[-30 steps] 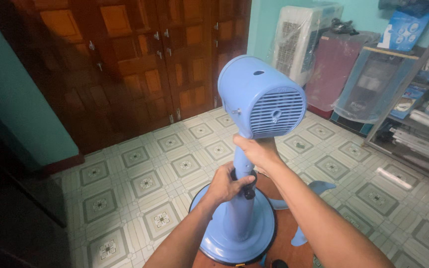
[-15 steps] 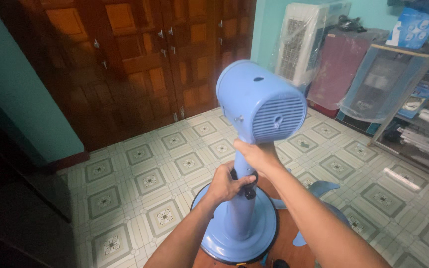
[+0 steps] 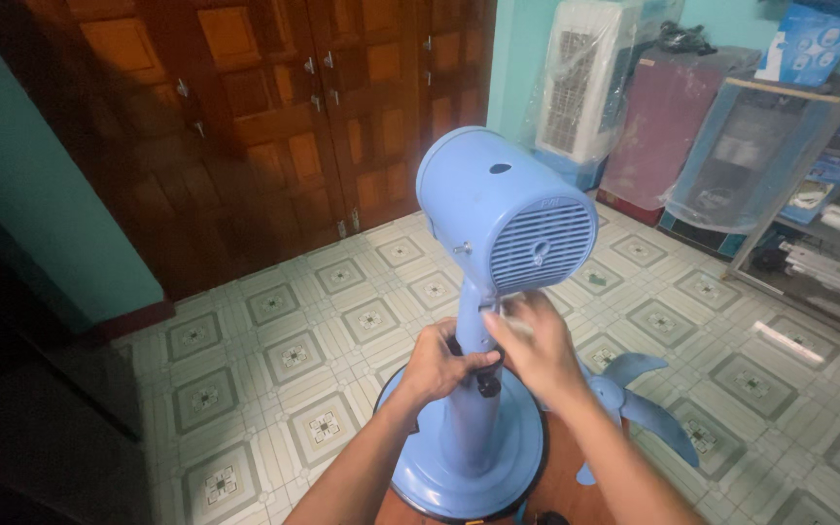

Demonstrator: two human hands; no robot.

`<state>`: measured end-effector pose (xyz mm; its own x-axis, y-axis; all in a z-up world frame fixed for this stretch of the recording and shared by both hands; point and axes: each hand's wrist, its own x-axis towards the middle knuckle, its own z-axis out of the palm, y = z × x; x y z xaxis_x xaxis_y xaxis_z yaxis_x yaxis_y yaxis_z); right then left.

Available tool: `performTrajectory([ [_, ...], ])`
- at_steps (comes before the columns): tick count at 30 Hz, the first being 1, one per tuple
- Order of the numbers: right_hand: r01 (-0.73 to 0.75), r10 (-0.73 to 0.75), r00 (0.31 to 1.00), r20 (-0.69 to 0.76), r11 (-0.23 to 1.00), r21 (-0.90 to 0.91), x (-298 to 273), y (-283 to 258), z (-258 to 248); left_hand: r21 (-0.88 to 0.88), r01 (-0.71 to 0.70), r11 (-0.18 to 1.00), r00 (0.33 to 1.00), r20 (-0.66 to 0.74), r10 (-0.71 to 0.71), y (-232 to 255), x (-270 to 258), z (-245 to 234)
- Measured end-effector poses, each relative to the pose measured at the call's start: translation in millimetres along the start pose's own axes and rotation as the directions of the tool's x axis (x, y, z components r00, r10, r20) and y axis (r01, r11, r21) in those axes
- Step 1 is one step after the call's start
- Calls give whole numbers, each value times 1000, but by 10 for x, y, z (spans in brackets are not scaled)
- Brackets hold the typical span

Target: The person assembles a light blue pedestal fan by attaching the head to the stand and securing it with a screwdriver. They repeatedly tighten and loosen the neck screw, adjust the head angle, and reattach the head multiple times.

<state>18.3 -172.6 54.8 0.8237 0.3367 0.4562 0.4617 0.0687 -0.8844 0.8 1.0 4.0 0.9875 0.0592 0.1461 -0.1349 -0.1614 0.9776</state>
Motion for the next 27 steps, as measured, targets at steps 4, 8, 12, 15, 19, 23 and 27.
performTrajectory([
  [4,3,-74,990,-123,865,-502,-549,229,174,-24,18,1000,999,45,-16,49,9,-34],
  [8,-44,-53,988,-145,805,-592,-697,329,332,8,7,1000,999,40,-7,39,13,-31],
  [12,39,-145,983,-116,771,-636,-711,457,343,11,63,998,997,50,-63,64,24,-39],
  [15,74,-182,980,-85,719,-692,-715,476,341,49,81,996,996,40,-83,102,18,-51],
  [19,-76,-40,988,-149,713,-697,-690,450,348,1,62,998,997,45,-62,96,-2,-50],
  [23,-513,437,858,-269,751,-416,-623,655,354,46,4,999,1000,30,-5,52,37,-44],
  [27,-767,810,586,23,546,339,-607,856,350,61,29,998,999,36,-32,42,53,-66],
])
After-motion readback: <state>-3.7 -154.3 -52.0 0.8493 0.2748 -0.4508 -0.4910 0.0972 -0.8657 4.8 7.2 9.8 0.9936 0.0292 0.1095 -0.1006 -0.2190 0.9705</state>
